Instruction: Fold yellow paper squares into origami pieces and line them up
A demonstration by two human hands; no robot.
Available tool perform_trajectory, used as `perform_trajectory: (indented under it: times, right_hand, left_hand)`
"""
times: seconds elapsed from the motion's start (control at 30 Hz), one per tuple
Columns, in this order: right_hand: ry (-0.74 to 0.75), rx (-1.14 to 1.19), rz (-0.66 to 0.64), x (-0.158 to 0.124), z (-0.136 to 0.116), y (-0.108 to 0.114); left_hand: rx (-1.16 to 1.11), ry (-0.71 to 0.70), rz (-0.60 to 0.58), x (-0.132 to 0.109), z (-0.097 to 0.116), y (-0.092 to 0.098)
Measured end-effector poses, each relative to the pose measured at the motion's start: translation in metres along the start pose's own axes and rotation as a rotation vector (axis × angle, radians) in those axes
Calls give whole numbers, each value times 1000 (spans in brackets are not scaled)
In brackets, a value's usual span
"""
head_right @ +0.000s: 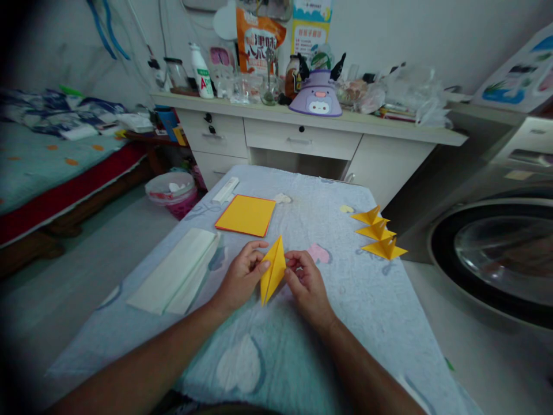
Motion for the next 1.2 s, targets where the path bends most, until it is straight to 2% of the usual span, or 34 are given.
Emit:
perform_trajectory:
  times: [0.2, 0.47, 0.67, 0.9, 1.2]
  right_hand:
    - [-33, 128, -59, 1, 2, -3]
    - [-158, 259, -124, 0, 8, -11]
    - [-77, 102, -123, 1, 4, -10]
    - [-35, -24, -93, 4, 6, -7]
    - [-71, 0, -2, 3, 11, -3]
  left_hand:
    - [-87, 74, 3, 0, -5, 0]
    - [-127, 107, 8, 2, -4, -1]
    - [-15, 86, 35, 1, 0, 3]
    - [115, -12, 54, -4, 11, 3]
    - [45, 69, 72, 1, 8, 5]
Point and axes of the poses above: each hand's wrist, its own x-axis towards the middle knuckle, its own y-axis out of the back of the hand, z = x × y, the point moved 7 cm from there along x, towards the middle knuckle, and after that the axes turned 3 degrees about -y, right-handed, at the moved point
